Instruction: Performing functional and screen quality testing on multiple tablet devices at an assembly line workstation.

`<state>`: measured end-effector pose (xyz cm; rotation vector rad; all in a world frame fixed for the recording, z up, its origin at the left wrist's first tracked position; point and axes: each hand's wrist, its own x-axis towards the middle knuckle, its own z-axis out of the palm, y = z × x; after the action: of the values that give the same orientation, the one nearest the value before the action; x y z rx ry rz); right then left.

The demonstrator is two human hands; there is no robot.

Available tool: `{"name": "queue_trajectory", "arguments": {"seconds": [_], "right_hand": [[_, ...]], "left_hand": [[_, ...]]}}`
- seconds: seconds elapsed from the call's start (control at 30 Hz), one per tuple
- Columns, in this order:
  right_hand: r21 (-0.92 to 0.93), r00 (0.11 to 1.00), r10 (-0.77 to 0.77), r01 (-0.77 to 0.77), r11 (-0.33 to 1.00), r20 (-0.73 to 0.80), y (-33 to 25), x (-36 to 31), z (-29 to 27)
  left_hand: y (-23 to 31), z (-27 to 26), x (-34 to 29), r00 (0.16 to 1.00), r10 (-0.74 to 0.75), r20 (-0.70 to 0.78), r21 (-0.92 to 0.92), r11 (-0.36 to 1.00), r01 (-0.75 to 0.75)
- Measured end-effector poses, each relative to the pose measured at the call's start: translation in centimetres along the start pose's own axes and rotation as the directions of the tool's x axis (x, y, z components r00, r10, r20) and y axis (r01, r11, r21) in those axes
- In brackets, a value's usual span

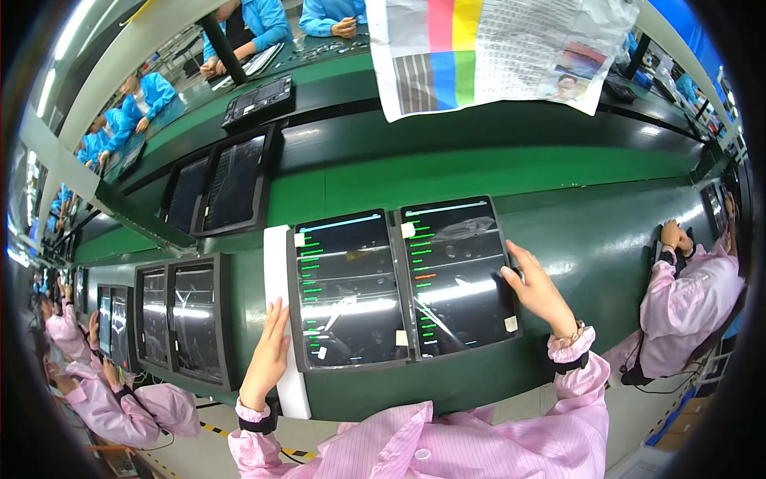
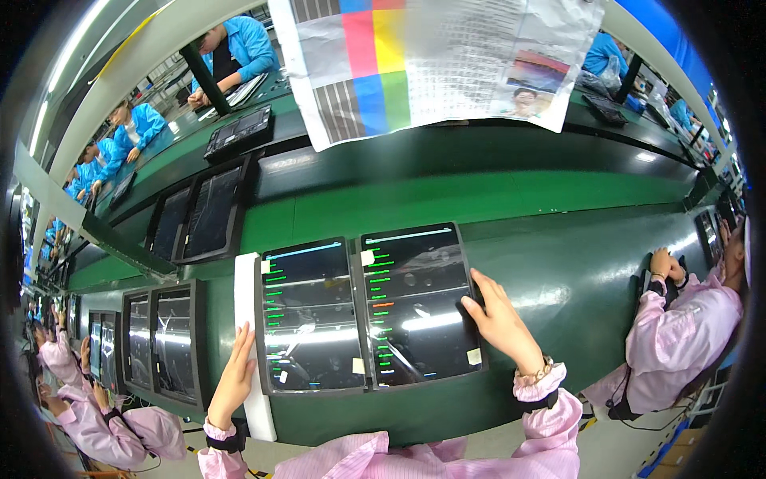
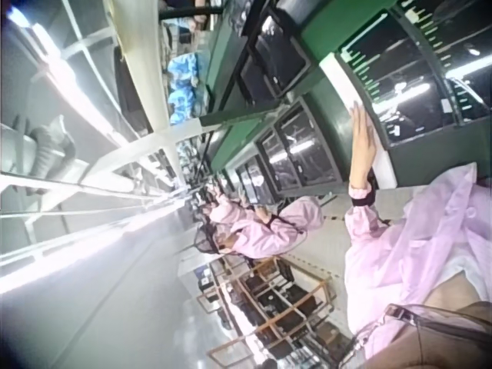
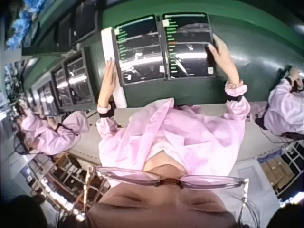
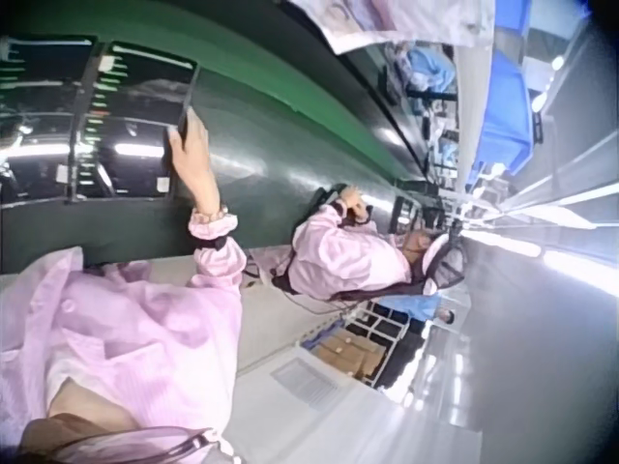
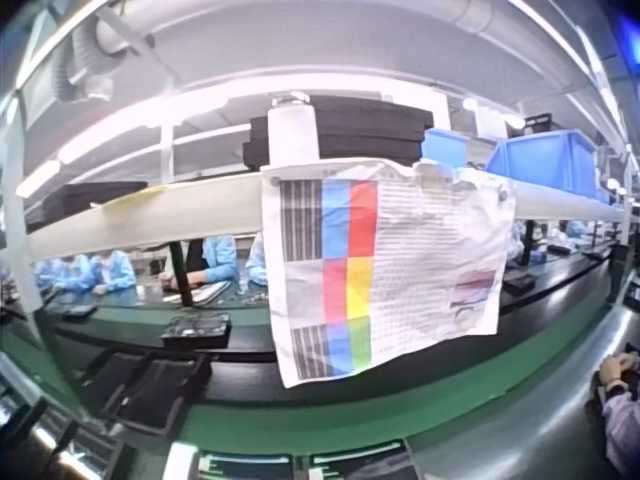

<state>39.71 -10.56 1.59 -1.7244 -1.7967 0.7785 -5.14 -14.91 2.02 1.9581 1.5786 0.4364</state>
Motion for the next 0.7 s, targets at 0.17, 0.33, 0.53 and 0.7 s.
{"name": "queue_trajectory", "arguments": {"seconds": [0.17, 0.33, 0.53, 0.7], "right_hand": [[-0.214, 0.991, -0.130, 0.126, 0.969, -0.009, -3.5, -0.8, 1.2], [-0.282, 0.983, -0.182, 0.176, 0.943, 0.006, -5.3, -1.3, 1.4], [-0.372, 0.978, -0.207, 0.198, 0.907, 0.016, -5.8, -1.8, 2.2], [-0.388, 0.981, -0.193, 0.174, 0.905, -0.011, -5.7, -2.5, 2.3]], "left_hand": [[0.2, -0.8, 0.6, 1.000, 0.007, 0.014, 0.011, 1.000, -0.007], [4.9, -3.9, 0.8, 0.998, 0.039, -0.050, 0.063, 0.997, -0.036], [12.6, -7.4, 0.3, 0.868, 0.479, -0.130, -0.117, 0.862, -0.493], [16.2, -9.5, -0.3, 0.646, 0.751, -0.139, -0.455, 0.531, -0.715]]}}
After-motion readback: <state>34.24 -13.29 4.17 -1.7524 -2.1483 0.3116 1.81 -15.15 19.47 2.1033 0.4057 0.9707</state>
